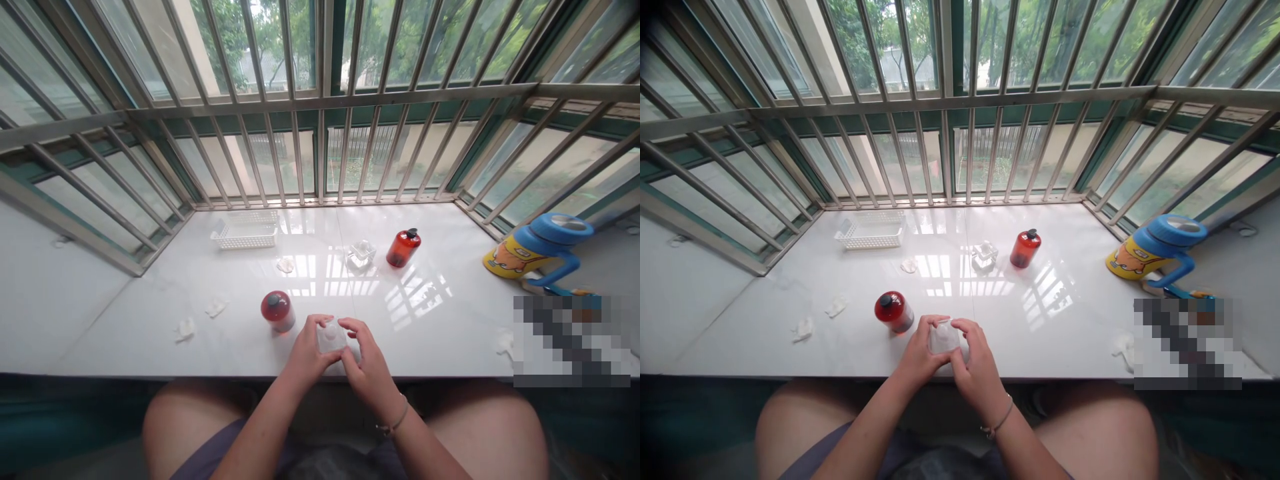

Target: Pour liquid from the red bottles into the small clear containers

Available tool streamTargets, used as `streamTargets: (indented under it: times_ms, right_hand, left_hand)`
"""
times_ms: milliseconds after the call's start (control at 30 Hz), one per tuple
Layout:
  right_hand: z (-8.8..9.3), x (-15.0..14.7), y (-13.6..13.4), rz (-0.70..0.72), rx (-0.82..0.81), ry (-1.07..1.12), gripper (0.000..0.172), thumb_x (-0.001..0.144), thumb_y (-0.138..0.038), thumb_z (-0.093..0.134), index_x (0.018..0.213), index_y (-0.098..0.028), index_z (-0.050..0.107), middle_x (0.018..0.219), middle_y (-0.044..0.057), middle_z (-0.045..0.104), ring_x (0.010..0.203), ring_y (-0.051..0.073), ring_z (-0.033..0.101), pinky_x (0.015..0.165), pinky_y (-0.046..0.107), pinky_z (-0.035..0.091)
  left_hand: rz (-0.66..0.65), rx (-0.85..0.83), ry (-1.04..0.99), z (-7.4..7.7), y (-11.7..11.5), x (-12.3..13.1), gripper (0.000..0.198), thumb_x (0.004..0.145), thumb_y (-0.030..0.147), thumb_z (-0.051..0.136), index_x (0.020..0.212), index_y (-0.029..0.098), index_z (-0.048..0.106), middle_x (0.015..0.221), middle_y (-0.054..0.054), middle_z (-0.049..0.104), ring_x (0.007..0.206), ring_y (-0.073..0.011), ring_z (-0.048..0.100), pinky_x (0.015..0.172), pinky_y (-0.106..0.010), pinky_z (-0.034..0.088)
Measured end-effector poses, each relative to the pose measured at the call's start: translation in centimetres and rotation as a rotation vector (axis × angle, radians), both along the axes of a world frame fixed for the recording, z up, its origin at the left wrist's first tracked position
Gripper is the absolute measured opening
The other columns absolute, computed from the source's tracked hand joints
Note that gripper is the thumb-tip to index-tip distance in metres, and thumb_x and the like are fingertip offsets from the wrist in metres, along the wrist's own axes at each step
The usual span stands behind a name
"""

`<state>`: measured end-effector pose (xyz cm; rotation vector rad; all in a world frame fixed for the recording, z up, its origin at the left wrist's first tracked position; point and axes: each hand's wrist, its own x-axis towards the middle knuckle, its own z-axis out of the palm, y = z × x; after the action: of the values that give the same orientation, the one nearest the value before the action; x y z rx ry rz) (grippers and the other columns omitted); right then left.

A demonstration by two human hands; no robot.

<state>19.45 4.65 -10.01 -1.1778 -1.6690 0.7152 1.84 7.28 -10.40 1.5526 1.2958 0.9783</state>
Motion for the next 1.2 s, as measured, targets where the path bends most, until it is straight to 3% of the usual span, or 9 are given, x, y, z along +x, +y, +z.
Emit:
streamTargets:
  times_ms: [200, 467, 700, 1000, 1200]
  right_hand:
    - [0.8, -1.5, 1.1, -0.084, 0.039, -0.065, 0.042, 0.096, -0.031, 0.075, 0.135, -0.026, 0.062, 0.126, 0.011, 0.069, 0.120, 0.031, 0.065, 0.105, 0.050, 0.058]
    - [3.1, -0.8, 1.1, -0.179, 0.055, 0.069, 0.037, 0.100, -0.037, 0.075, 0.133, -0.025, 0.063, 0.123, 0.010, 0.073, 0.114, 0.026, 0.071, 0.102, 0.044, 0.060]
    - [3.6, -0.3, -0.1, -0.114, 0.059, 0.157, 0.046, 0.099, -0.031, 0.077, 0.139, -0.025, 0.056, 0.126, 0.012, 0.074, 0.120, 0.028, 0.073, 0.105, 0.047, 0.061]
    - [3.5, 0.1, -0.3, -0.080, 0.118, 0.037, 0.050, 0.100, -0.029, 0.077, 0.143, -0.026, 0.053, 0.124, 0.010, 0.075, 0.116, 0.026, 0.076, 0.105, 0.049, 0.063]
    - [3.2, 0.6, -1.0, -0.077, 0.229, -0.016, 0.050, 0.098, -0.021, 0.078, 0.142, -0.029, 0.056, 0.126, 0.010, 0.074, 0.117, 0.027, 0.075, 0.100, 0.048, 0.066]
  left_hand:
    - [-0.015, -0.013, 0.051, 0.1, 0.1, -0.1, 0.088, 0.075, 0.025, 0.090, 0.151, 0.028, 0.045, 0.144, -0.009, 0.065, 0.128, -0.0288, 0.067, 0.113, -0.047, 0.052]
    - [-0.022, -0.022, 0.066, 0.1, 0.3, 0.1, 0.092, 0.073, 0.023, 0.092, 0.152, 0.026, 0.046, 0.145, -0.010, 0.067, 0.134, -0.0310, 0.065, 0.114, -0.049, 0.052]
    - [-0.039, 0.017, 0.081, 0.1, 0.4, 0.0, 0.090, 0.075, 0.025, 0.093, 0.153, 0.026, 0.048, 0.145, -0.011, 0.065, 0.134, -0.0315, 0.064, 0.116, -0.050, 0.051]
    - [-0.055, 0.042, 0.084, 0.2, 0.4, 0.0, 0.087, 0.075, 0.019, 0.088, 0.153, 0.027, 0.050, 0.143, -0.010, 0.066, 0.134, -0.0313, 0.065, 0.118, -0.050, 0.052]
    - [-0.074, 0.099, 0.105, 0.0, 0.5, -0.1, 0.070, 0.073, 0.014, 0.085, 0.138, 0.025, 0.062, 0.139, -0.009, 0.067, 0.133, -0.0308, 0.064, 0.117, -0.049, 0.052]
